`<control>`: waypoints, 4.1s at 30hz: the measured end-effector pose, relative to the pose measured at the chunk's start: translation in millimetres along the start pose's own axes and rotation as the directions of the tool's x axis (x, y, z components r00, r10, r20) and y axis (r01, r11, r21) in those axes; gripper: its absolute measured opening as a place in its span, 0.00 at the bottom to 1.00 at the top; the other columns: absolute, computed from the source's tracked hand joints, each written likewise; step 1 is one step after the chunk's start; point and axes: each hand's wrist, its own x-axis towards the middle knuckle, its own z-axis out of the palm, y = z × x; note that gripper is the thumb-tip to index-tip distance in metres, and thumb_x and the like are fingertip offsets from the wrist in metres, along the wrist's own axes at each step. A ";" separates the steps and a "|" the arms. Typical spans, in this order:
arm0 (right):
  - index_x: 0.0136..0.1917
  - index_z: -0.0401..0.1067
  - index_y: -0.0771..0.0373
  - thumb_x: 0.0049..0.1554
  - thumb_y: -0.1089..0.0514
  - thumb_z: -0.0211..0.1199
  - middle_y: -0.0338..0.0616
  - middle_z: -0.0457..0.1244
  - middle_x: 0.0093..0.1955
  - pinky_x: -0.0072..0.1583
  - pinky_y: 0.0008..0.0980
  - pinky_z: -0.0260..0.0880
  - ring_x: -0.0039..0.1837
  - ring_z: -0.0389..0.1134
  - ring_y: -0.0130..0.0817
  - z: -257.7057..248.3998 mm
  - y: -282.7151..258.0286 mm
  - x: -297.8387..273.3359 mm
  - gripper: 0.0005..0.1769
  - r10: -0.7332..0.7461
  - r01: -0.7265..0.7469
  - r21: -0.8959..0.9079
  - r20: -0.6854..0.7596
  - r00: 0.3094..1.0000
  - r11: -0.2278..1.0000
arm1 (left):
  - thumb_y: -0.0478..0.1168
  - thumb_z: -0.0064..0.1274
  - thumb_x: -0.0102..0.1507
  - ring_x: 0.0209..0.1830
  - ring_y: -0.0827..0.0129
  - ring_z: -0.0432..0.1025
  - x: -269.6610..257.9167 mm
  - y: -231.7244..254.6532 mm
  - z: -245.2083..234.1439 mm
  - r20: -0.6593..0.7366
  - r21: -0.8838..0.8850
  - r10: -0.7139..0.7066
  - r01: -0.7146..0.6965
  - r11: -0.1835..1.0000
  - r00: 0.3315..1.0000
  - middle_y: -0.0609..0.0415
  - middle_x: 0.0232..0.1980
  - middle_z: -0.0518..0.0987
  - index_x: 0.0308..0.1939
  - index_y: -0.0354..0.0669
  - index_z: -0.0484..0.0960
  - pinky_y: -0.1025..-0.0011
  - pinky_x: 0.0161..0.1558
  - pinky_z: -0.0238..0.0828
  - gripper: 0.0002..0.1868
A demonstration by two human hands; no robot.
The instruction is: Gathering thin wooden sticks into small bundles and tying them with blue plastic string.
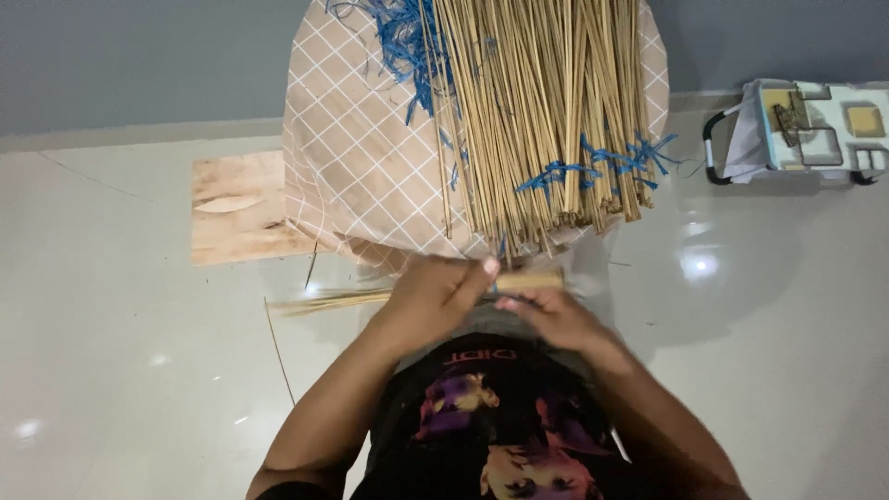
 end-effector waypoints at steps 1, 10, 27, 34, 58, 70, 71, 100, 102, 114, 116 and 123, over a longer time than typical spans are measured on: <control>0.45 0.79 0.69 0.63 0.63 0.56 0.32 0.55 0.28 0.38 0.26 0.52 0.35 0.51 0.23 -24.2 13.8 1.6 0.12 0.005 -0.005 0.005 -0.002 1.000 1.000 | 0.55 0.34 0.71 0.26 0.46 0.77 -7.7 9.3 -1.9 0.005 -0.001 -0.005 0.005 1.000 1.000 0.41 0.21 0.80 0.19 0.41 0.76 0.59 0.35 0.72 0.32; 0.52 0.83 0.69 0.47 0.62 0.78 0.45 0.73 0.28 0.32 0.27 0.57 0.28 0.59 0.23 -138.6 -49.5 64.2 0.18 0.185 -0.094 -0.165 0.729 0.659 0.982 | 0.56 0.39 0.70 0.29 0.46 0.77 -30.2 27.4 9.5 0.108 0.322 0.219 -0.243 0.915 0.970 0.47 0.20 0.77 0.22 0.49 0.74 0.57 0.30 0.73 0.26; 0.57 0.73 0.52 0.64 0.59 0.53 0.35 0.56 0.25 0.30 0.35 0.64 0.24 0.60 0.39 -4.0 -76.3 23.3 0.11 -0.644 0.438 -0.877 0.221 0.732 0.197 | 0.58 0.35 0.69 0.44 0.41 0.80 11.3 -28.9 18.6 -0.061 0.266 -0.184 0.194 0.944 0.981 0.44 0.35 0.85 0.41 0.52 0.85 0.49 0.42 0.75 0.24; 0.50 0.80 0.57 0.60 0.62 0.64 0.38 0.69 0.28 0.39 0.37 0.72 0.34 0.71 0.45 -0.9 -54.5 8.0 0.07 -0.585 0.369 -0.713 -0.070 0.808 0.596 | 0.54 0.40 0.67 0.33 0.56 0.78 19.8 -29.6 21.6 -0.117 -0.279 -0.297 0.256 0.926 0.948 0.50 0.23 0.82 0.26 0.47 0.82 0.62 0.42 0.72 0.24; 0.50 0.76 0.58 0.58 0.62 0.58 0.46 0.66 0.25 0.32 0.47 0.68 0.25 0.66 0.48 -18.7 -43.8 11.9 0.09 -0.181 0.451 -0.850 0.416 0.891 0.272 | 0.47 0.44 0.68 0.20 0.55 0.75 2.5 -37.3 57.2 -0.127 0.764 0.378 -0.152 0.627 0.917 0.53 0.19 0.75 0.26 0.49 0.79 0.60 0.23 0.70 0.18; 0.40 0.81 0.67 0.57 0.63 0.68 0.52 0.71 0.42 0.49 0.45 0.72 0.44 0.71 0.41 -13.8 -8.4 16.9 0.06 -0.360 0.349 0.092 0.159 0.919 0.932 | 0.50 0.37 0.71 0.20 0.54 0.73 -23.2 -16.4 31.0 -0.171 0.512 0.591 -0.441 0.737 0.789 0.54 0.19 0.73 0.21 0.52 0.74 0.61 0.25 0.69 0.24; 0.41 0.82 0.65 0.58 0.62 0.66 0.51 0.70 0.42 0.46 0.46 0.71 0.41 0.70 0.42 -23.4 -32.4 17.0 0.06 -0.353 0.380 -0.063 0.260 0.899 0.923 | 0.47 0.42 0.69 0.21 0.54 0.72 -25.6 -8.2 27.4 -0.096 0.583 0.658 -0.494 0.646 0.747 0.53 0.20 0.72 0.21 0.49 0.75 0.61 0.25 0.69 0.21; 0.43 0.71 0.67 0.62 0.63 0.61 0.53 0.64 0.52 0.54 0.49 0.75 0.58 0.72 0.57 34.6 4.4 16.7 0.06 -0.676 0.431 -0.547 -0.401 0.618 0.718 | 0.34 0.57 0.66 0.43 0.57 0.82 48.8 -63.8 72.1 -0.590 -0.007 0.452 -0.565 0.825 0.669 0.53 0.43 0.86 0.45 0.47 0.89 0.62 0.46 0.78 0.07; 0.43 0.72 0.69 0.62 0.64 0.61 0.55 0.66 0.50 0.53 0.50 0.72 0.54 0.71 0.56 34.3 9.8 20.9 0.06 -0.668 0.459 -0.498 -0.423 0.612 0.736 | 0.32 0.59 0.64 0.41 0.50 0.83 45.2 -60.4 69.5 -0.612 -0.116 0.393 -0.570 0.813 0.686 0.46 0.38 0.87 0.38 0.41 0.89 0.60 0.44 0.78 0.04; 0.44 0.74 0.71 0.63 0.65 0.59 0.54 0.69 0.47 0.53 0.43 0.70 0.51 0.72 0.52 47.2 10.6 31.1 0.07 -0.653 0.510 -0.410 -0.442 0.615 0.756 | 0.32 0.60 0.64 0.44 0.50 0.82 24.8 -53.4 60.3 -0.594 -0.238 0.280 -0.497 0.834 0.754 0.43 0.39 0.87 0.40 0.38 0.89 0.59 0.48 0.76 0.03; 0.45 0.73 0.71 0.64 0.63 0.59 0.55 0.69 0.48 0.53 0.44 0.70 0.53 0.72 0.53 47.9 15.7 30.5 0.08 -0.648 0.509 -0.403 -0.425 0.632 0.760 | 0.33 0.60 0.64 0.44 0.50 0.82 22.3 -60.0 60.1 -0.590 -0.225 0.273 -0.479 0.849 0.760 0.44 0.40 0.87 0.40 0.39 0.89 0.59 0.48 0.76 0.04; 0.54 0.74 0.77 0.63 0.59 0.61 0.66 0.67 0.54 0.54 0.57 0.69 0.57 0.70 0.66 49.6 17.4 35.2 0.15 -0.552 0.454 -0.336 -0.312 0.773 0.826 | 0.33 0.57 0.67 0.45 0.48 0.81 26.4 -89.1 67.2 -0.663 -0.225 0.159 -0.398 0.889 0.731 0.38 0.41 0.86 0.42 0.35 0.88 0.54 0.48 0.74 0.06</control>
